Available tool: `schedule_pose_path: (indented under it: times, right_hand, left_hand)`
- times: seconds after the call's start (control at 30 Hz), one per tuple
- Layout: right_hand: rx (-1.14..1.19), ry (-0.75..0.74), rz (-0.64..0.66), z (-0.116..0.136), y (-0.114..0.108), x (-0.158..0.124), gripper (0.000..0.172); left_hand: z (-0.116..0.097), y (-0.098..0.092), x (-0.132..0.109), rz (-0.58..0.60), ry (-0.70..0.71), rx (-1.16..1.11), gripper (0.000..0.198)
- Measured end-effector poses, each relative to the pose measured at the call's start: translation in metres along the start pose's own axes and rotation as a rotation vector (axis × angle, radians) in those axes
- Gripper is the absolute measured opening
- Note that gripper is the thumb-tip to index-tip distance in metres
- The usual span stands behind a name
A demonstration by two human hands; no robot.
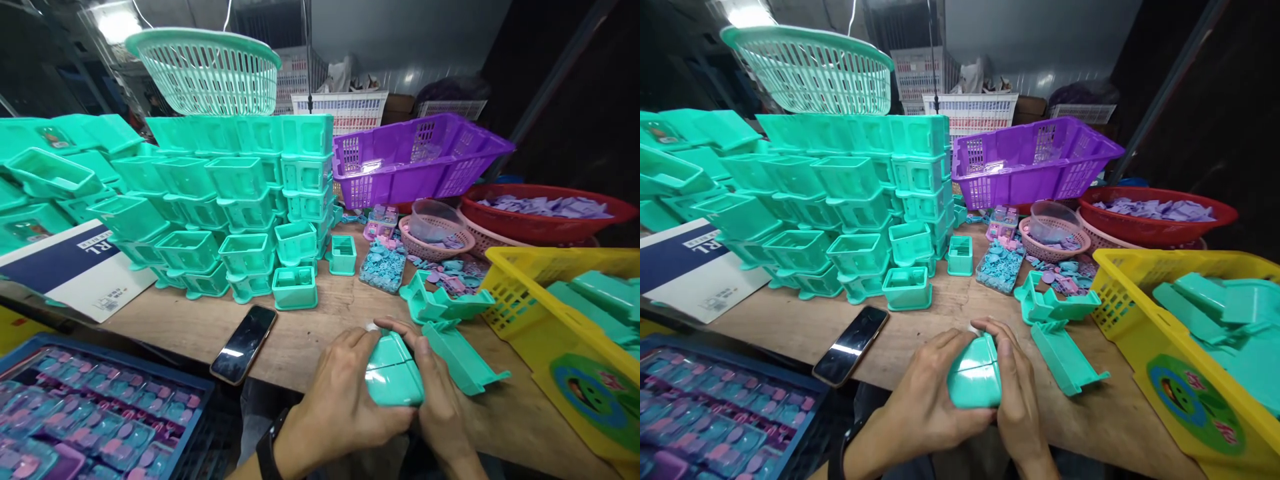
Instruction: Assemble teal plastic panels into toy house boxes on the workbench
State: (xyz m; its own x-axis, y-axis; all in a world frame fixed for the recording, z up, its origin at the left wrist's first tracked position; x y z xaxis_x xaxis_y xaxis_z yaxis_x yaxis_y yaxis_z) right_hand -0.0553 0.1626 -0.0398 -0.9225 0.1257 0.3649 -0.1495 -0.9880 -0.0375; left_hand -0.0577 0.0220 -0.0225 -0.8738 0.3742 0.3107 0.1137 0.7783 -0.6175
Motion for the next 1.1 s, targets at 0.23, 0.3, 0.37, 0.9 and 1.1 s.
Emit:
schedule_pose_path:
  times: [0.23,0.3,0.37,0.9,1.1]
  right_hand:
    - [0.015,0.027,0.002,-0.001,0.003,0.001,0.057]
    - [0.049,0.097,-0.033,-0.006,-0.003,0.003,0.063]
    - [0.17,0.216,-0.116,-0.014,-0.01,0.006,0.065]
    - [0.398,0.276,-0.182,-0.038,-0.025,0.011,0.06]
    - [-0.174,0.129,0.044,-0.066,-0.025,0.005,0.065]
  left_hand:
    - [0.004,0.004,-0.001,-0.019,-0.053,-0.041,0.072]
    - [0.002,0.004,-0.001,-0.005,-0.05,-0.025,0.074]
    - [0.001,0.002,-0.002,-0.027,-0.052,-0.042,0.09]
    - [0.014,0.001,-0.022,-0.128,-0.072,0.159,0.074]
    - [0.028,0.015,-0.018,0.03,-0.207,0.171,0.087]
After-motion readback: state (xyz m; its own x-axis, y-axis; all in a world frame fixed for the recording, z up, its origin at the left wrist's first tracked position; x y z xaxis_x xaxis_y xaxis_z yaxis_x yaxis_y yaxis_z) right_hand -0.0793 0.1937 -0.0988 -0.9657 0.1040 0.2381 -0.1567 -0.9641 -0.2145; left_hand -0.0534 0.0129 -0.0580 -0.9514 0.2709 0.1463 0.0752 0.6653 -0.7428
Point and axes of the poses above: each hand's wrist, its own x-axis towards the middle knuckle, its own y-axis out of the palm, z = x × y, the point moved 5 cm from there along x, towards the middle knuckle, and after that the axes turned 10 degrees about x, right-handed, at the moved point
